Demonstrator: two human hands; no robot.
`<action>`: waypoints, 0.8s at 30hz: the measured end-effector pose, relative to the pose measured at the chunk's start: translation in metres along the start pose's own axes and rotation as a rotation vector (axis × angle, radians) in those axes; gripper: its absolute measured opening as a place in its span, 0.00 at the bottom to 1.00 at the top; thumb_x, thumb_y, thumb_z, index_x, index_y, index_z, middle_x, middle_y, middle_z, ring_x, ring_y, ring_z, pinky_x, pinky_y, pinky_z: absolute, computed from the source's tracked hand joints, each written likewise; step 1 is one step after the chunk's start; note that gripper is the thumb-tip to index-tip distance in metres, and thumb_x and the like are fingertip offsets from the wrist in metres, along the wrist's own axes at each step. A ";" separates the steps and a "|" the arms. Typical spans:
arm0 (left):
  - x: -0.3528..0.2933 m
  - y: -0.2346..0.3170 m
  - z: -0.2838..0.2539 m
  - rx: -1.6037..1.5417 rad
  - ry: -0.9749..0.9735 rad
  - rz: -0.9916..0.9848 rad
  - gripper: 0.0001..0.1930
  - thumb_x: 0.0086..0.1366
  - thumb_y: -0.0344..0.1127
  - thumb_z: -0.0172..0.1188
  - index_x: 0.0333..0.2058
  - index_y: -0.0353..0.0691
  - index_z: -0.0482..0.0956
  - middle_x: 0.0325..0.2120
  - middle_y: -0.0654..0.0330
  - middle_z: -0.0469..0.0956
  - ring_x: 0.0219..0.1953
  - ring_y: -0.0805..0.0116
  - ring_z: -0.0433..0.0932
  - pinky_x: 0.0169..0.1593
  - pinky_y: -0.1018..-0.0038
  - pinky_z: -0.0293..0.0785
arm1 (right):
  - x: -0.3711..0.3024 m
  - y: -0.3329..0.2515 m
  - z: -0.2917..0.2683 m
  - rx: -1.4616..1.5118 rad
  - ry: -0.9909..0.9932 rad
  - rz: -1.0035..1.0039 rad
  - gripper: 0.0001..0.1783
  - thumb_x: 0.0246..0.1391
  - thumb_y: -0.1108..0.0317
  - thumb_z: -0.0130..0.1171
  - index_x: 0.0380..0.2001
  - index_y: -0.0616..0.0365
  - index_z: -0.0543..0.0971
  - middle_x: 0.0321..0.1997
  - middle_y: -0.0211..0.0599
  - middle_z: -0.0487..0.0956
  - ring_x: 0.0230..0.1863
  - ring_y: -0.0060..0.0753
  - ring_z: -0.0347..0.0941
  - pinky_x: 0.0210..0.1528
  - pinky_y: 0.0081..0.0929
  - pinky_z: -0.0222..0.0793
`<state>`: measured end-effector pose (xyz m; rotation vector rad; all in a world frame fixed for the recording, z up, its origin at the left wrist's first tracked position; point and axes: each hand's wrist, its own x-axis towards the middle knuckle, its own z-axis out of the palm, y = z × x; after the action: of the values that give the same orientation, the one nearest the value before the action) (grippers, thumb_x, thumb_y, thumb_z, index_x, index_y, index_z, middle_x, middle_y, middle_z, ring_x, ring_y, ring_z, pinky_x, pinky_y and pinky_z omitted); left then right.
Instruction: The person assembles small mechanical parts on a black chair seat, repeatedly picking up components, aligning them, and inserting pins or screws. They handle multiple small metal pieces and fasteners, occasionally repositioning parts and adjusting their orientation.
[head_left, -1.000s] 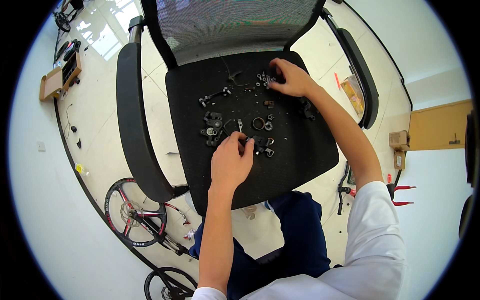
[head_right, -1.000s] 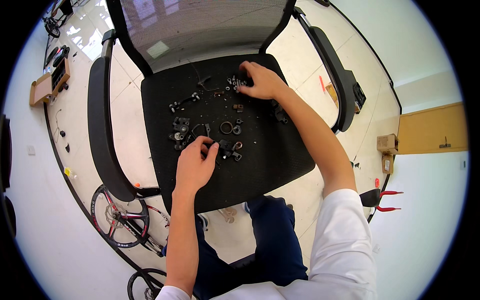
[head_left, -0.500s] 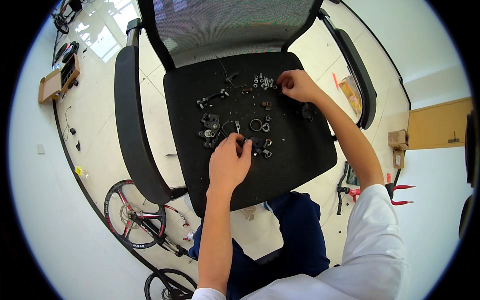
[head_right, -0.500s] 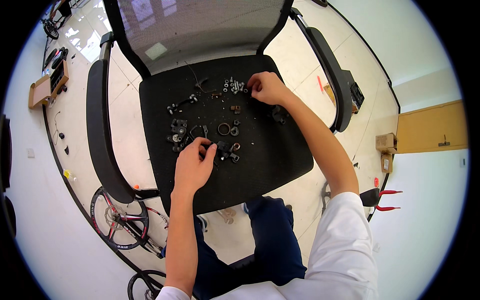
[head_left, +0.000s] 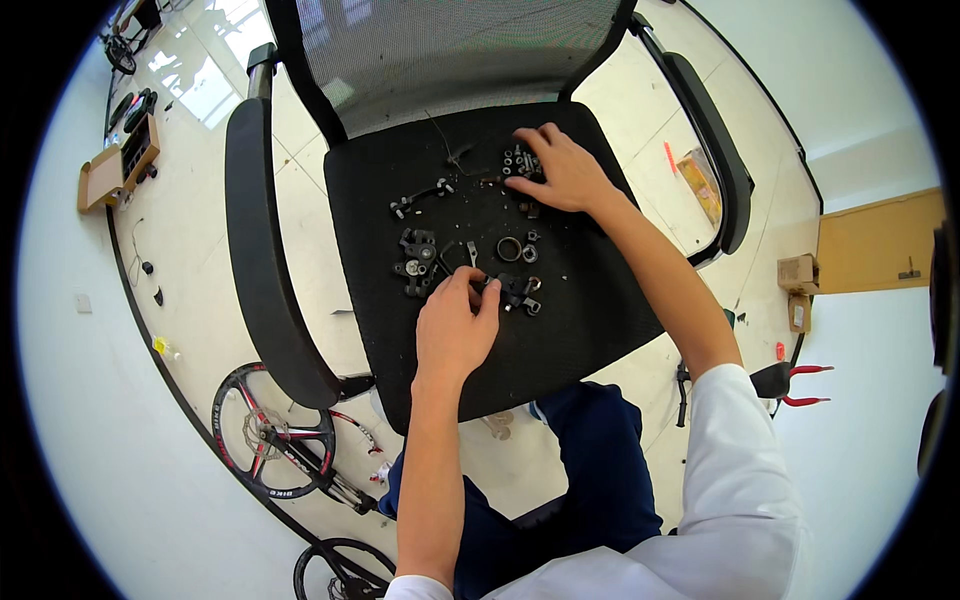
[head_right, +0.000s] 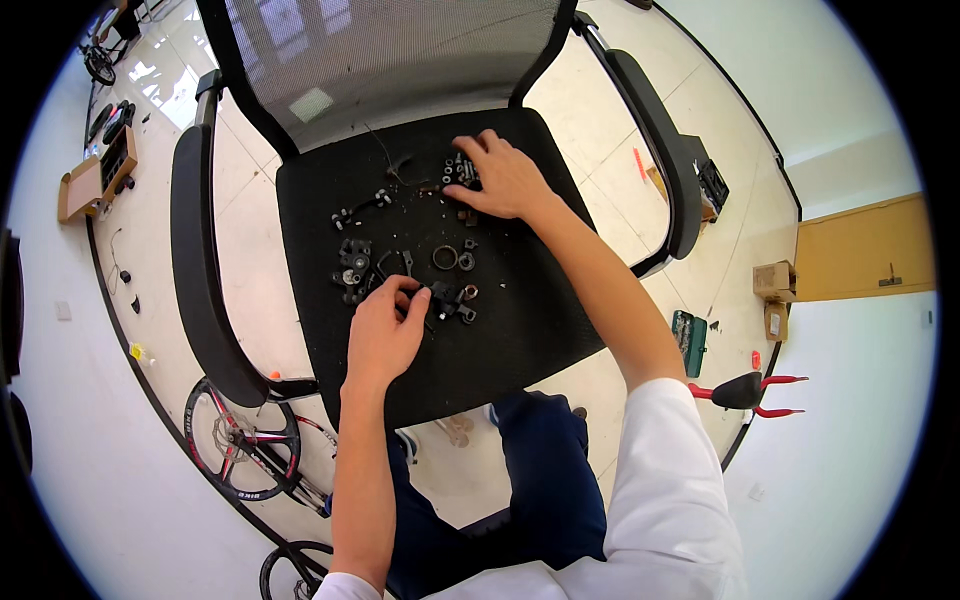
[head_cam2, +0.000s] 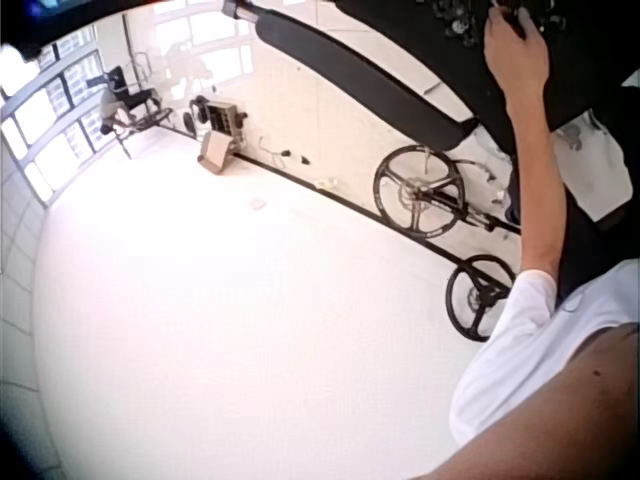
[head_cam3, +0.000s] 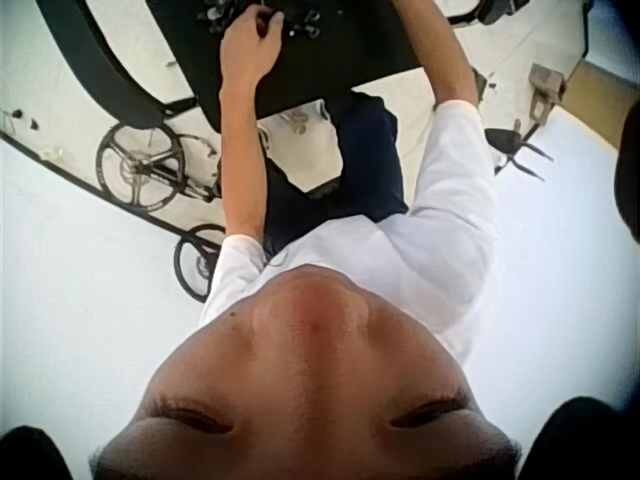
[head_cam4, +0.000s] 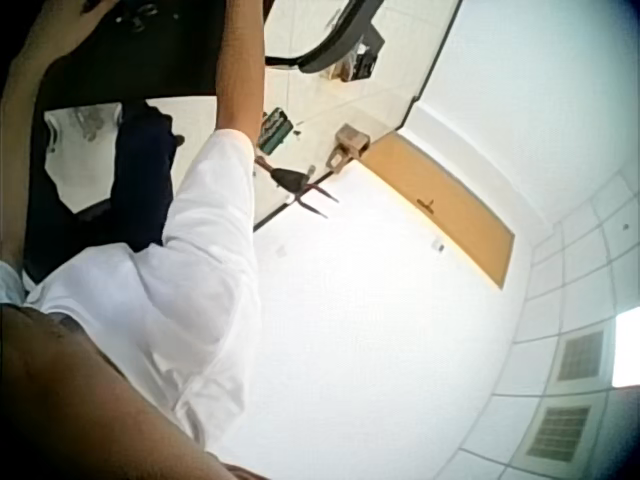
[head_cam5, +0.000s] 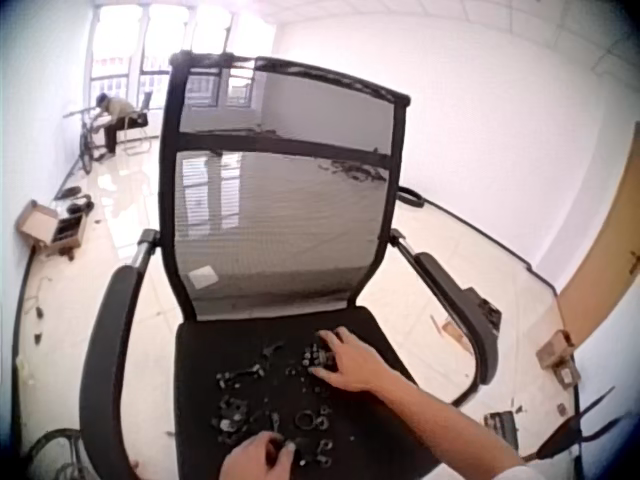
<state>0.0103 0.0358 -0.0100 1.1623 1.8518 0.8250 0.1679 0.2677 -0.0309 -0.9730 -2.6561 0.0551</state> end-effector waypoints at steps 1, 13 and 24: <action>0.000 0.000 -0.001 0.004 -0.002 -0.009 0.13 0.66 0.41 0.60 0.40 0.36 0.79 0.25 0.56 0.79 0.32 0.55 0.80 0.39 0.61 0.75 | 0.004 0.002 0.005 -0.063 -0.077 -0.043 0.32 0.58 0.42 0.59 0.56 0.53 0.72 0.48 0.45 0.71 0.46 0.49 0.74 0.47 0.39 0.72; 0.001 -0.004 -0.001 0.014 0.038 0.027 0.15 0.67 0.42 0.59 0.42 0.35 0.80 0.23 0.55 0.79 0.25 0.61 0.79 0.33 0.66 0.74 | 0.043 0.023 0.028 -0.146 -0.237 -0.142 0.16 0.64 0.55 0.53 0.49 0.50 0.72 0.44 0.43 0.75 0.34 0.49 0.80 0.34 0.45 0.76; 0.002 -0.003 0.001 0.018 0.059 0.055 0.15 0.67 0.42 0.60 0.42 0.35 0.80 0.23 0.55 0.79 0.25 0.60 0.78 0.34 0.66 0.74 | 0.054 0.000 0.032 -0.132 -0.161 -0.124 0.17 0.66 0.51 0.51 0.50 0.48 0.73 0.42 0.42 0.76 0.33 0.48 0.80 0.34 0.43 0.76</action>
<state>0.0095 0.0362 -0.0137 1.2163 1.8861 0.8836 0.1192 0.3039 -0.0466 -0.8746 -2.8935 -0.0742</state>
